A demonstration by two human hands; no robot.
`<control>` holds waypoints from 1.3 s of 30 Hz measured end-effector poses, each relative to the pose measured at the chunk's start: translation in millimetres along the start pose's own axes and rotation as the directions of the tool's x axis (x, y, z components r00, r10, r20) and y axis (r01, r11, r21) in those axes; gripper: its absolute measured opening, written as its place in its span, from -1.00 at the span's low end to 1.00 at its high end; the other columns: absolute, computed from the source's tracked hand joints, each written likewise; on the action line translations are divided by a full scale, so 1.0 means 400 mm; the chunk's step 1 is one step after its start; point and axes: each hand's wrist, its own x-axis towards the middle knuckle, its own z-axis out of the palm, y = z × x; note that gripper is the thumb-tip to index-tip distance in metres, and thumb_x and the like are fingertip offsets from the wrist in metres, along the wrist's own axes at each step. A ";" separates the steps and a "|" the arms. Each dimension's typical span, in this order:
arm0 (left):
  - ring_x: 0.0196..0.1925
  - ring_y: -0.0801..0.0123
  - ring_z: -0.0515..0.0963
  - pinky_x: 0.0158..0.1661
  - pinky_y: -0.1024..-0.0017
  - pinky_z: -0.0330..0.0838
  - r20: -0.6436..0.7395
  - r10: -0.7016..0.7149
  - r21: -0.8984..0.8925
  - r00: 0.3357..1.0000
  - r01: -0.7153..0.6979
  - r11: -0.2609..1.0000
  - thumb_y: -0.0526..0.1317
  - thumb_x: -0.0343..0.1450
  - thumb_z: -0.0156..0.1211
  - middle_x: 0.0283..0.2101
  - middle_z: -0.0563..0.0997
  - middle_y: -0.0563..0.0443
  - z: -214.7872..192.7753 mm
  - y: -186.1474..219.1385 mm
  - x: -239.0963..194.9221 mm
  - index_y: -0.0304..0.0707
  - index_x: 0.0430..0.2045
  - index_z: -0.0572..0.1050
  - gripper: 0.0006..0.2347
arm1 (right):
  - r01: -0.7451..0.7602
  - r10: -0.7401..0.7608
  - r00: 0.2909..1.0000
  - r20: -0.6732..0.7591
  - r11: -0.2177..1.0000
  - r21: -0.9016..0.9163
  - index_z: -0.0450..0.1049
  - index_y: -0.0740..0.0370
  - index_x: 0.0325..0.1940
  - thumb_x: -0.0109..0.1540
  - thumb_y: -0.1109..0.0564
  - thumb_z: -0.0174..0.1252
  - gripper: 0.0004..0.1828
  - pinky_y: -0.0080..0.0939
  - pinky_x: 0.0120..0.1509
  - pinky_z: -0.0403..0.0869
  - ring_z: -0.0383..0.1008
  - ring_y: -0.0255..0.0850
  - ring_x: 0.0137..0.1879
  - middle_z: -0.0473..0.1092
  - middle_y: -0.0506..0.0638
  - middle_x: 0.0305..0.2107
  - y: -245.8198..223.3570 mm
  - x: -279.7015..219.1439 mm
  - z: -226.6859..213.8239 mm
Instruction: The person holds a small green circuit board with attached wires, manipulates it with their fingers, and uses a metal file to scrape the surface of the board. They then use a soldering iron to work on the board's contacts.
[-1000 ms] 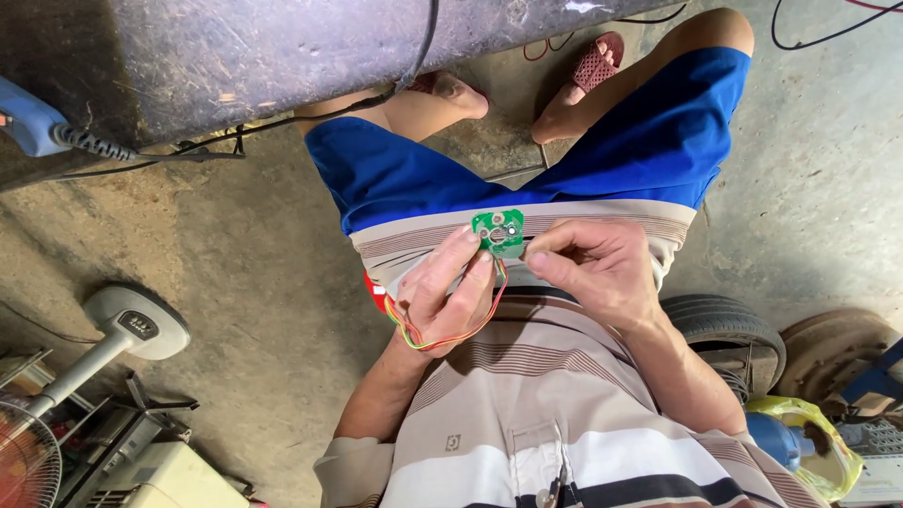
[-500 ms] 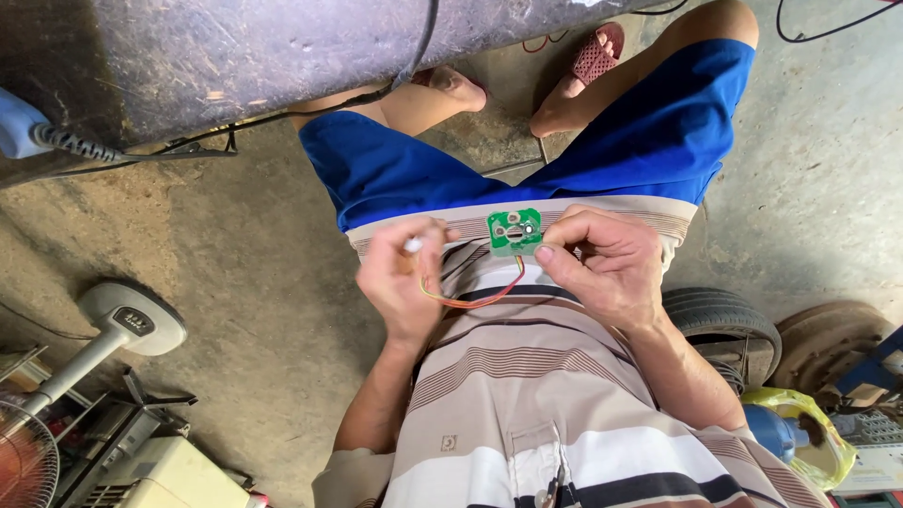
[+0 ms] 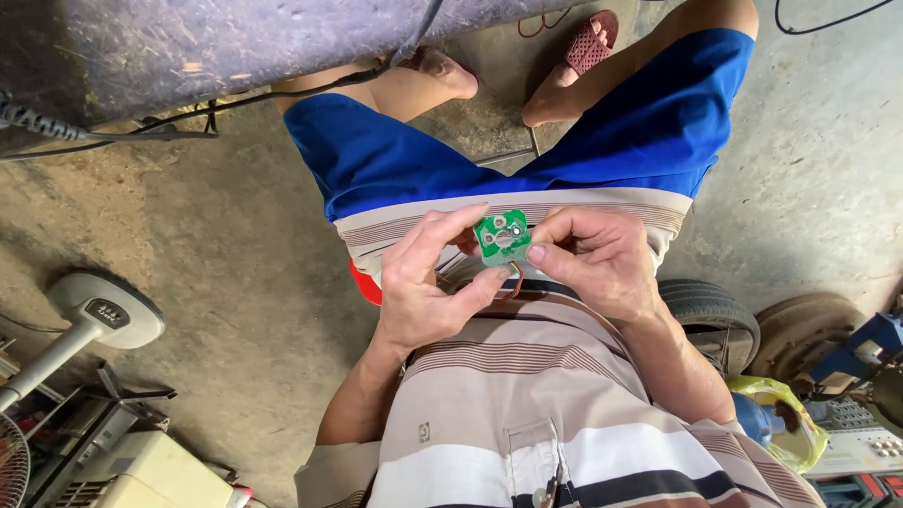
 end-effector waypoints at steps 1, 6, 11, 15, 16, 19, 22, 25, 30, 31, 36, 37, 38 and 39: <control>-0.34 0.30 0.68 -0.19 0.36 0.67 0.002 -0.003 -0.003 1.000 0.003 1.000 -0.32 0.24 0.56 -0.30 0.65 -0.13 0.001 -0.002 0.000 -0.46 0.00 0.56 -0.55 | -0.003 0.003 1.000 -0.003 1.000 -0.001 0.57 0.37 -0.45 0.22 0.34 0.30 -0.86 -0.37 -0.41 0.28 0.22 -0.38 -0.47 0.30 0.01 -0.66 -0.002 0.001 0.002; -0.40 0.33 0.67 -0.26 0.39 0.66 -0.014 -0.030 -0.010 0.999 0.030 0.999 -0.34 0.23 0.57 -0.35 0.65 -0.11 0.000 -0.005 -0.002 -0.46 -0.02 0.57 -0.56 | -0.059 0.059 0.998 -0.012 0.998 0.015 0.55 0.37 -0.45 0.23 0.35 0.27 -0.85 -0.41 -0.41 0.26 0.18 -0.42 -0.46 0.28 -0.02 -0.68 -0.006 0.005 0.007; -0.38 0.30 0.68 -0.25 0.38 0.65 -0.010 -0.008 -0.016 1.000 0.008 1.000 -0.35 0.25 0.56 -0.35 0.64 -0.12 0.001 -0.003 -0.001 -0.44 -0.01 0.57 -0.57 | -0.066 0.066 0.997 -0.028 0.997 0.026 0.56 0.40 -0.45 0.22 0.35 0.29 -0.86 -0.43 -0.40 0.29 0.20 -0.42 -0.48 0.28 -0.01 -0.69 -0.007 0.003 0.005; -0.38 0.33 0.68 -0.25 0.40 0.63 -0.013 -0.003 -0.035 1.000 0.003 0.999 -0.35 0.26 0.54 -0.35 0.64 -0.11 0.004 -0.001 0.000 -0.44 -0.01 0.57 -0.58 | -0.066 0.066 0.997 -0.043 0.998 0.018 0.55 0.42 -0.44 0.22 0.35 0.30 -0.86 -0.43 -0.39 0.29 0.22 -0.42 -0.48 0.28 0.00 -0.69 -0.012 0.004 0.008; -0.38 0.33 0.68 -0.25 0.40 0.63 -0.012 -0.003 -0.035 1.000 0.003 0.999 -0.35 0.26 0.54 -0.35 0.64 -0.11 0.004 -0.004 -0.001 -0.44 -0.01 0.57 -0.58 | -0.066 0.067 0.997 -0.044 0.998 0.018 0.55 0.42 -0.44 0.22 0.35 0.30 -0.86 -0.43 -0.39 0.29 0.22 -0.42 -0.48 0.28 0.00 -0.69 -0.013 0.003 0.008; -0.35 0.40 0.65 -0.21 0.41 0.62 -0.004 -0.043 -0.211 0.999 0.041 0.977 -0.42 0.26 0.52 -0.34 0.65 -0.13 0.004 -0.010 -0.008 -0.48 0.04 0.55 -0.56 | -0.079 0.079 0.996 -0.050 0.997 -0.004 0.57 0.41 -0.42 0.22 0.36 0.30 -0.89 -0.42 -0.39 0.29 0.22 -0.41 -0.47 0.29 0.01 -0.67 -0.017 0.002 0.011; -0.31 0.44 0.60 -0.20 0.36 0.66 0.036 -0.173 -0.406 0.984 0.173 0.898 -0.52 0.31 0.40 -0.35 0.63 -0.21 0.004 -0.008 -0.016 -0.59 0.07 0.51 -0.59 | -0.025 0.023 0.999 -0.039 0.998 -0.056 0.59 0.38 -0.42 0.23 0.35 0.30 -0.88 -0.39 -0.40 0.30 0.22 -0.38 -0.49 0.30 0.03 -0.68 -0.021 0.003 0.015; -0.32 0.38 0.64 -0.22 0.32 0.68 0.033 -0.234 -0.460 0.972 0.223 0.859 -0.56 0.37 0.30 -0.36 0.63 -0.25 0.008 -0.005 -0.017 -0.61 0.07 0.49 -0.64 | -0.007 0.003 0.999 -0.040 0.995 -0.099 0.61 0.37 -0.40 0.23 0.34 0.31 -0.90 -0.38 -0.40 0.31 0.23 -0.37 -0.49 0.32 0.03 -0.67 -0.029 0.008 0.019; -0.31 0.42 0.64 -0.27 0.31 0.72 -0.061 -0.274 -0.400 0.960 0.228 0.888 -0.58 0.36 0.30 -0.38 0.61 -0.21 0.014 -0.019 -0.031 -0.55 0.00 0.54 -0.69 | 0.065 -0.080 0.993 -0.084 0.984 -0.166 0.64 0.39 -0.24 0.28 0.34 0.28 -0.96 -0.36 -0.33 0.36 0.30 -0.33 -0.44 0.37 0.08 -0.59 -0.029 0.014 0.015; -0.31 0.42 0.64 -0.27 0.31 0.72 -0.061 -0.275 -0.399 0.959 0.229 0.888 -0.58 0.36 0.30 -0.38 0.61 -0.21 0.018 -0.021 -0.030 -0.55 0.00 0.54 -0.69 | 0.064 -0.078 0.993 -0.084 0.984 -0.166 0.64 0.39 -0.24 0.28 0.34 0.28 -0.96 -0.36 -0.33 0.36 0.30 -0.33 -0.44 0.37 0.08 -0.59 -0.035 0.016 0.016; -0.38 0.42 0.64 -0.32 0.41 0.65 -0.103 -0.133 -0.288 0.986 0.098 0.953 -0.56 0.33 0.37 -0.42 0.60 -0.18 0.028 -0.020 -0.020 -0.49 -0.08 0.61 -0.72 | 0.110 -0.132 0.987 -0.089 0.970 -0.219 0.64 0.39 -0.19 0.23 0.39 0.33 -0.92 -0.36 -0.38 0.37 0.31 -0.33 -0.48 0.38 0.06 -0.59 -0.031 0.019 0.023; -0.38 0.42 0.64 -0.32 0.41 0.65 -0.103 -0.133 -0.288 0.986 0.099 0.953 -0.56 0.33 0.37 -0.42 0.60 -0.18 0.027 -0.022 -0.019 -0.49 -0.08 0.61 -0.72 | 0.110 -0.132 0.987 -0.089 0.970 -0.218 0.64 0.39 -0.19 0.23 0.39 0.33 -0.92 -0.36 -0.38 0.37 0.31 -0.33 -0.48 0.38 0.06 -0.59 -0.029 0.019 0.022; -0.39 0.44 0.62 -0.33 0.42 0.63 -0.105 -0.120 -0.277 0.987 0.087 0.957 -0.55 0.32 0.38 -0.43 0.60 -0.16 0.026 -0.023 -0.019 -0.48 -0.09 0.62 -0.72 | 0.115 -0.140 0.986 -0.086 0.963 -0.243 0.64 0.38 -0.20 0.24 0.39 0.32 -0.93 -0.35 -0.39 0.37 0.30 -0.33 -0.49 0.38 0.06 -0.59 -0.027 0.018 0.022; -0.40 0.46 0.61 -0.35 0.44 0.61 -0.106 -0.108 -0.267 0.988 0.076 0.961 -0.54 0.31 0.40 -0.43 0.60 -0.15 0.025 -0.025 -0.018 -0.47 -0.10 0.63 -0.72 | 0.120 -0.147 0.986 -0.083 0.956 -0.268 0.64 0.36 -0.21 0.25 0.39 0.31 -0.94 -0.34 -0.40 0.36 0.29 -0.33 -0.50 0.37 0.05 -0.60 -0.025 0.018 0.022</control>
